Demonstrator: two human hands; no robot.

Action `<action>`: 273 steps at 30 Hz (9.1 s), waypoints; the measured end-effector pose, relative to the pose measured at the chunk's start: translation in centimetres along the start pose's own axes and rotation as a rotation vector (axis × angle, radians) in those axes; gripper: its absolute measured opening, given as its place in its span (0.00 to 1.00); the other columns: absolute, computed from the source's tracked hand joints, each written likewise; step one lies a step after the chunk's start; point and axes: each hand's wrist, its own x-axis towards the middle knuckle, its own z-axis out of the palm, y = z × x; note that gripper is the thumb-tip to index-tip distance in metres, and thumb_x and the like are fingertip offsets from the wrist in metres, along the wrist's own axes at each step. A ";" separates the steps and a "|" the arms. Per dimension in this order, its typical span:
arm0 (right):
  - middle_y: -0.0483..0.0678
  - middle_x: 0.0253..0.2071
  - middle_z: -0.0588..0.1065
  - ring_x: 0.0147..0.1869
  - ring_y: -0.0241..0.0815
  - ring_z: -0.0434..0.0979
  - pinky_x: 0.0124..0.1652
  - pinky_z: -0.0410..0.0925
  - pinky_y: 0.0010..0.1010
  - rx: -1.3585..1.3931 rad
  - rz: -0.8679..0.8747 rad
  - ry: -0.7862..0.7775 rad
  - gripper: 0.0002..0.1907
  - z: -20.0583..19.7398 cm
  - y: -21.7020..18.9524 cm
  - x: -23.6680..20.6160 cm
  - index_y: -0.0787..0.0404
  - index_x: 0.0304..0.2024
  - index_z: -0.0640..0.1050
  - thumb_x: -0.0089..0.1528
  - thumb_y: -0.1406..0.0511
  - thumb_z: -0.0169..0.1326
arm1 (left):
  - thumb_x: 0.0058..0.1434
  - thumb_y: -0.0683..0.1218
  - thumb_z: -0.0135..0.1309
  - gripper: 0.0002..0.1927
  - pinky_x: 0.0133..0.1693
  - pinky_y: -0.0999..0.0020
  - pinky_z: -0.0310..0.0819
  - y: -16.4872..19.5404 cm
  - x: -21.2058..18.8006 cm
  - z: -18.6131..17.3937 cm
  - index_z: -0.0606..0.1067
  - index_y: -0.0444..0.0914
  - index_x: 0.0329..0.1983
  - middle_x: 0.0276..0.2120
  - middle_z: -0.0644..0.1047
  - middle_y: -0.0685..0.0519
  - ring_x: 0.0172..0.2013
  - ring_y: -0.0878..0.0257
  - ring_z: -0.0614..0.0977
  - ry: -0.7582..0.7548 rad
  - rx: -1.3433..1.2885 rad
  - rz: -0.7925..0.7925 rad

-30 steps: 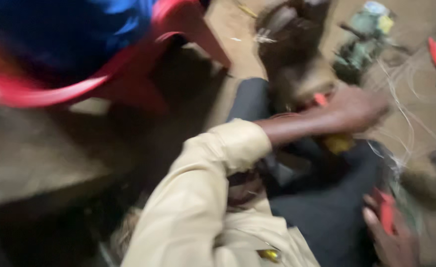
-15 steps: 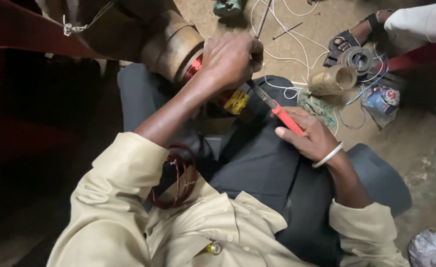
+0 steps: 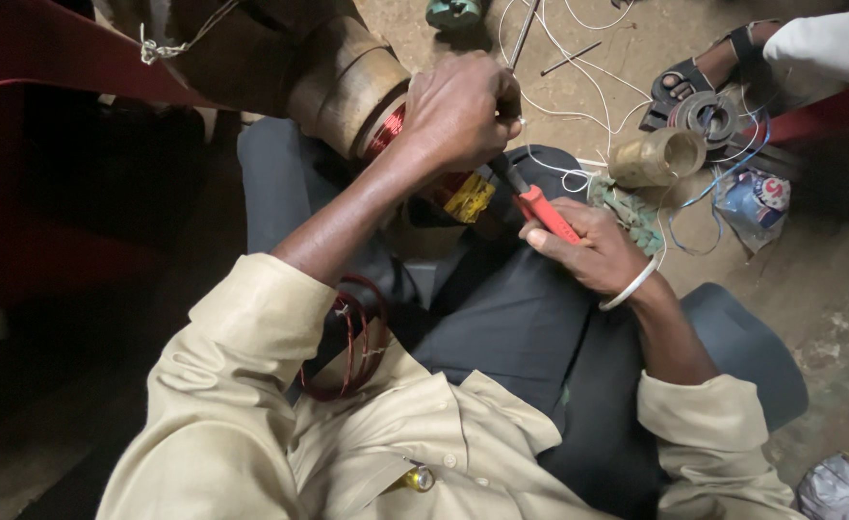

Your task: The person winds copper wire around a cylindrical core using a hand-cranked winder. They then use pliers to cut the wire and secure the end.

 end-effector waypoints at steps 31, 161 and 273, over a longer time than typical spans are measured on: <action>0.57 0.40 0.73 0.41 0.60 0.77 0.40 0.70 0.47 -0.555 -0.100 0.470 0.22 4.8 -2.0 -2.6 0.59 0.57 0.78 0.63 0.59 0.61 | 0.45 0.44 0.63 0.05 0.30 0.49 0.72 -0.6 -1.0 1.4 0.81 0.43 0.27 0.26 0.81 0.46 0.30 0.45 0.82 0.173 0.100 0.072; 0.52 0.39 0.72 0.40 0.55 0.76 0.37 0.69 0.46 -1.104 -0.122 0.445 0.16 -2.4 1.6 0.1 0.53 0.42 0.77 0.52 0.63 0.65 | 0.57 0.44 0.50 0.11 0.50 0.45 0.60 0.5 -2.2 1.4 0.67 0.41 0.44 0.31 0.81 0.48 0.38 0.48 0.81 0.093 0.451 0.108; 0.46 0.42 0.82 0.44 0.30 0.79 0.46 0.71 0.24 0.173 -0.260 0.386 0.10 -0.2 -3.8 3.8 0.67 0.49 0.83 0.70 0.66 0.57 | 0.62 0.53 0.65 0.22 0.40 0.69 0.78 -2.9 -2.0 -7.1 0.78 0.38 0.55 0.46 0.83 0.50 0.40 0.64 0.83 -0.090 -0.369 0.240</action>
